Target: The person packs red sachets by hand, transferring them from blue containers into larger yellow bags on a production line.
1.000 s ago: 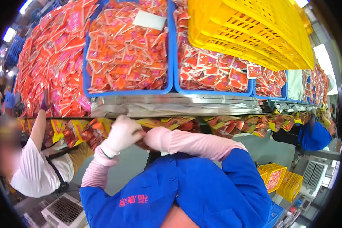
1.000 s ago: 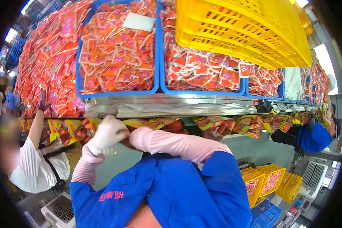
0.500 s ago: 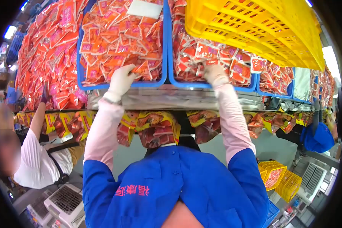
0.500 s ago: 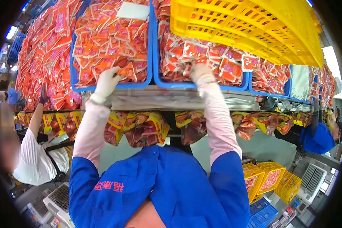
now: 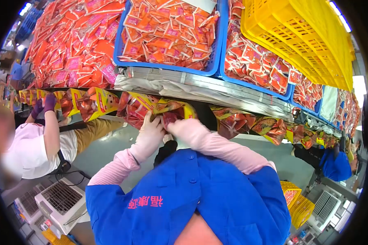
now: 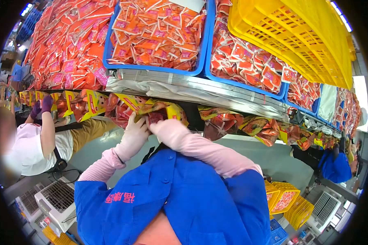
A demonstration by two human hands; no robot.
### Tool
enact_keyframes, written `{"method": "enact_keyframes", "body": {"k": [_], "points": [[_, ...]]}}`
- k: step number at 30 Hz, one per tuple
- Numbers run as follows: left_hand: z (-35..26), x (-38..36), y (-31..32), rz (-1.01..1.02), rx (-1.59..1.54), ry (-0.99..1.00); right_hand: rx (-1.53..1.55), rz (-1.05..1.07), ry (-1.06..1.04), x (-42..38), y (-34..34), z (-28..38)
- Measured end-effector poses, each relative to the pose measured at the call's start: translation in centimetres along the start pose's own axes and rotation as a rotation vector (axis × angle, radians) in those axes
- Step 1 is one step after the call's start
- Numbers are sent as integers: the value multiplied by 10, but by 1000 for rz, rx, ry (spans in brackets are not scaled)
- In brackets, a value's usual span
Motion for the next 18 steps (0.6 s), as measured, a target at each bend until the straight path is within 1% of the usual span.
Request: {"method": "enact_keyframes", "body": {"k": [1, 2, 3, 4, 5, 6, 7, 8, 10, 12, 13, 14, 15, 16, 17, 18], "points": [[8, -6, 16, 34, -58, -52, -83, 252, 64, 25, 24, 5], [8, -5, 18, 21, -48, -43, -107, 440, 186, 49, 49, 3], [8, -5, 16, -52, -119, -53, -46, 301, 248, 93, 123, -39], [8, -4, 12, -119, -194, -61, -70, 479, 181, 128, 153, -66], [3, 4, -3, -189, -152, -27, -82, 653, 108, 148, 142, -71], [2, 7, -8, -198, -148, -18, -85, 644, 118, 145, 136, -73], [5, 11, -10, -188, -154, -42, -126, 582, 78, 141, 129, -71], [8, 15, -12, -173, -166, -59, -160, 521, 44, 126, 98, -57], [15, 16, -20, -60, -134, -60, 59, 481, 31, 95, 48, -45], [35, 33, -49, -129, -308, -167, 269, 156, -39, 39, -38, -58], [52, 50, -66, -127, -294, -207, 364, 3, 43, 0, -97, -77], [77, 73, -78, -124, -278, -258, 318, -329, 162, -27, -114, -127], [105, 93, -77, -292, -199, -308, 46, -375, 416, -48, -148, -172], [135, 111, -67, -454, -105, -361, -41, -282, 705, -62, -148, -252], [166, 134, -44, -420, -4, -460, -106, -201, 879, -81, -152, -300], [188, 156, -24, -248, 25, -599, -141, -2, 865, -80, -119, -364]]}}
Point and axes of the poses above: each hand's wrist, its own x-axis towards the middle knuckle, its own y-axis out of the palm, z = x × y, the point moved 5 cm from there along x, towards the middle knuckle, and after that the axes turned 2 degrees about y, right-handed, at the moved point
